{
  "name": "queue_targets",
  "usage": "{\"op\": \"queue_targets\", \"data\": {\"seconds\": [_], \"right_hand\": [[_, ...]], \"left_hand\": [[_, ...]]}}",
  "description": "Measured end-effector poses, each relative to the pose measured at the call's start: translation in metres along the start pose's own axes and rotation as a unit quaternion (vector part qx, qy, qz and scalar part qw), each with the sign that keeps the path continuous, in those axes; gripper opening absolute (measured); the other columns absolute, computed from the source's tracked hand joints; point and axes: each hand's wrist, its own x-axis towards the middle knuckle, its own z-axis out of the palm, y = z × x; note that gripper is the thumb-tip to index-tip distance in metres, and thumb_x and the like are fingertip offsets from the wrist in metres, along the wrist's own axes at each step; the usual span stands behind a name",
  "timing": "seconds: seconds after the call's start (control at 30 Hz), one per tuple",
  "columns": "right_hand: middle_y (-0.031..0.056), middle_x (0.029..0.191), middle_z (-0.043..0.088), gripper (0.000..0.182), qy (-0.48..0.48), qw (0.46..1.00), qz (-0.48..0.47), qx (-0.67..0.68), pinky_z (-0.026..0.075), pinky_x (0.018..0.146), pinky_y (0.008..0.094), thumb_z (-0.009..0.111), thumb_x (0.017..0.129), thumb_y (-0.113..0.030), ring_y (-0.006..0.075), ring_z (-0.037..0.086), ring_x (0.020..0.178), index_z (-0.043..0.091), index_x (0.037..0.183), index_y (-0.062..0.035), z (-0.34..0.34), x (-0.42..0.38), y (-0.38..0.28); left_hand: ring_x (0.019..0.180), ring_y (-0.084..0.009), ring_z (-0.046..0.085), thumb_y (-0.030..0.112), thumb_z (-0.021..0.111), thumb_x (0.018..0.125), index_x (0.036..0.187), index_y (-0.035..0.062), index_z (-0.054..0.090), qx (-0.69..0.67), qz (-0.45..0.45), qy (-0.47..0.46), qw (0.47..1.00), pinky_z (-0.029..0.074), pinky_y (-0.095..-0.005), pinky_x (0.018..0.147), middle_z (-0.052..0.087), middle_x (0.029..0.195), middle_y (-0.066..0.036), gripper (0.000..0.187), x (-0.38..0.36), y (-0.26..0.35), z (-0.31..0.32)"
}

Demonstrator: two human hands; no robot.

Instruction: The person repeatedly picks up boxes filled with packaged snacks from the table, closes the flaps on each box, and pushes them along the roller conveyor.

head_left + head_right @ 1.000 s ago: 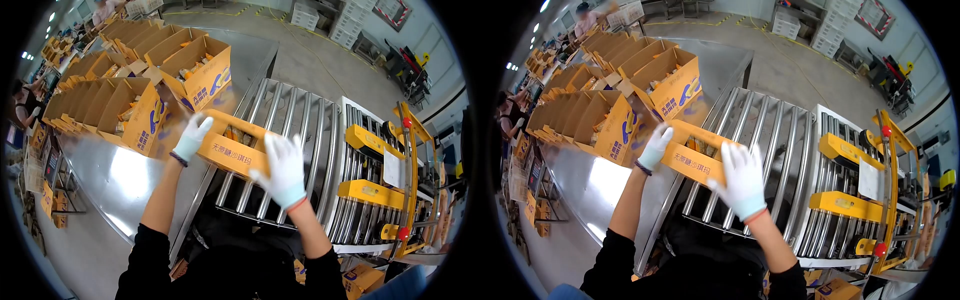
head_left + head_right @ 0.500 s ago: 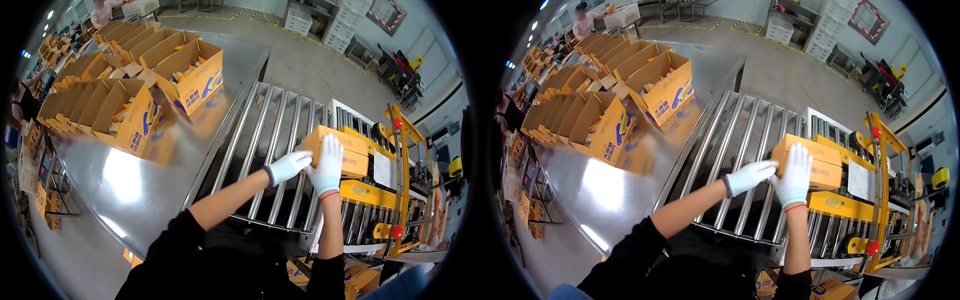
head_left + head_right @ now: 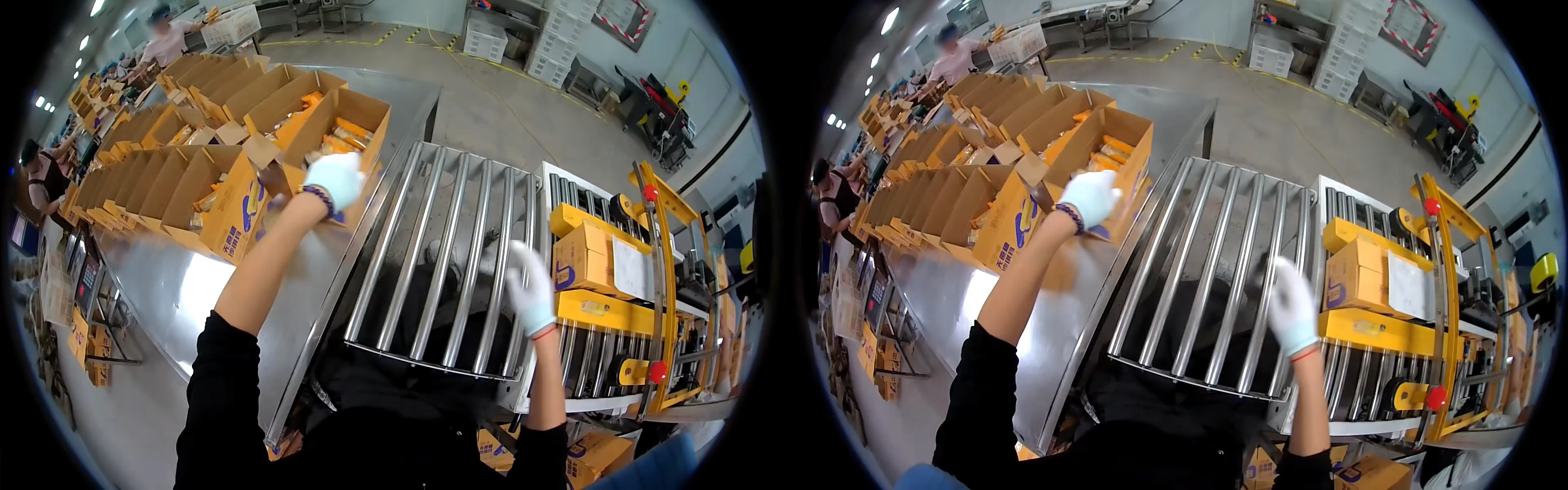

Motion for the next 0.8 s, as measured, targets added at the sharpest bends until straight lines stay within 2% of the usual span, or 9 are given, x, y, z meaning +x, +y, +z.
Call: {"op": "queue_targets", "data": {"seconds": [0.1,0.2,0.23,0.37,0.43,0.5,0.57,0.7,0.8], "right_hand": [[0.0226,0.148,0.053,0.076,-0.058,0.990,-0.121,-0.049,0.030,0.122,0.0531,0.082,0.081,-0.027,0.0413,0.045,0.142,0.052,0.144,0.0015,0.026,0.013,-0.087],[0.0251,0.160,0.039,0.111,-0.019,0.993,-0.102,-0.052,0.021,0.125,0.0559,0.084,0.074,-0.054,0.0462,0.032,0.150,0.037,0.155,0.0050,0.044,0.018,-0.111],[0.0265,0.158,0.040,0.102,-0.002,0.996,-0.082,-0.028,0.019,0.125,0.0563,0.082,0.077,-0.050,0.0464,0.033,0.149,0.040,0.155,0.0009,0.052,0.020,-0.107],[0.0174,0.153,0.051,0.066,-0.048,0.995,-0.066,-0.049,0.015,0.126,0.0591,0.076,0.088,-0.037,0.0392,0.035,0.149,0.059,0.144,-0.0081,0.050,0.025,-0.081],[0.0170,0.147,0.056,0.047,-0.067,0.984,0.027,0.160,0.010,0.127,0.0555,0.067,0.097,-0.036,0.0384,0.038,0.148,0.068,0.134,-0.0066,0.041,0.026,-0.087],[0.0162,0.142,0.061,0.038,-0.024,0.945,0.142,0.294,0.014,0.128,0.0480,0.057,0.106,-0.032,0.0295,0.045,0.143,0.075,0.123,-0.0037,0.058,0.021,-0.067],[0.0150,0.139,0.061,0.034,-0.028,0.897,0.214,0.387,0.027,0.124,0.0436,0.059,0.106,-0.026,0.0254,0.047,0.141,0.072,0.125,-0.0008,0.040,0.036,-0.083],[0.0198,0.150,0.048,0.075,0.191,0.979,-0.048,-0.053,0.028,0.123,0.0464,0.074,0.087,-0.014,0.0340,0.047,0.141,0.041,0.154,-0.0003,0.019,0.074,-0.083],[0.0223,0.146,0.049,0.079,0.152,0.964,-0.024,-0.219,0.024,0.124,0.0526,0.075,0.084,-0.019,0.0388,0.046,0.139,0.041,0.152,0.0026,0.029,0.094,-0.068]], "left_hand": [[0.113,-0.0358,0.068,0.032,0.061,0.099,0.127,-0.0014,0.064,-0.354,0.091,-0.062,0.929,0.052,-0.0425,0.100,0.072,0.114,-0.022,0.044,-0.017,0.040,-0.026],[0.126,-0.0276,0.062,0.031,0.061,0.103,0.134,-0.0040,0.060,-0.379,0.062,0.199,0.902,0.046,-0.0378,0.109,0.066,0.134,-0.018,0.047,-0.032,0.033,-0.022],[0.123,-0.0273,0.063,0.034,0.061,0.103,0.133,-0.0034,0.060,-0.269,0.022,0.284,0.920,0.048,-0.0369,0.107,0.066,0.132,-0.019,0.048,-0.036,0.019,-0.022],[0.126,-0.0312,0.061,0.034,0.058,0.105,0.131,-0.0021,0.062,-0.422,0.205,-0.028,0.883,0.046,-0.0403,0.109,0.065,0.132,-0.019,0.045,-0.037,-0.001,0.025],[0.126,-0.0349,0.059,0.036,0.057,0.105,0.130,0.0006,0.063,-0.344,0.192,-0.031,0.919,0.045,-0.0407,0.110,0.066,0.129,-0.019,0.044,-0.030,0.015,0.019],[0.126,-0.0372,0.057,0.040,0.056,0.104,0.131,0.0035,0.065,-0.041,0.429,0.147,0.890,0.044,-0.0421,0.110,0.064,0.131,-0.019,0.046,-0.005,0.017,0.035],[0.123,-0.0364,0.056,0.037,0.059,0.102,0.130,0.0033,0.066,-0.214,0.208,0.060,0.953,0.045,-0.0418,0.108,0.062,0.130,-0.018,0.045,0.000,0.051,0.035],[0.128,-0.0360,0.053,0.046,0.058,0.101,0.133,0.0072,0.065,-0.199,0.191,0.056,0.960,0.043,-0.0436,0.111,0.058,0.134,-0.017,0.051,0.007,0.074,0.039],[0.129,-0.0360,0.052,0.047,0.057,0.102,0.134,0.0083,0.065,-0.190,0.188,0.010,0.963,0.043,-0.0443,0.112,0.058,0.135,-0.017,0.051,0.005,0.085,0.030]]}}
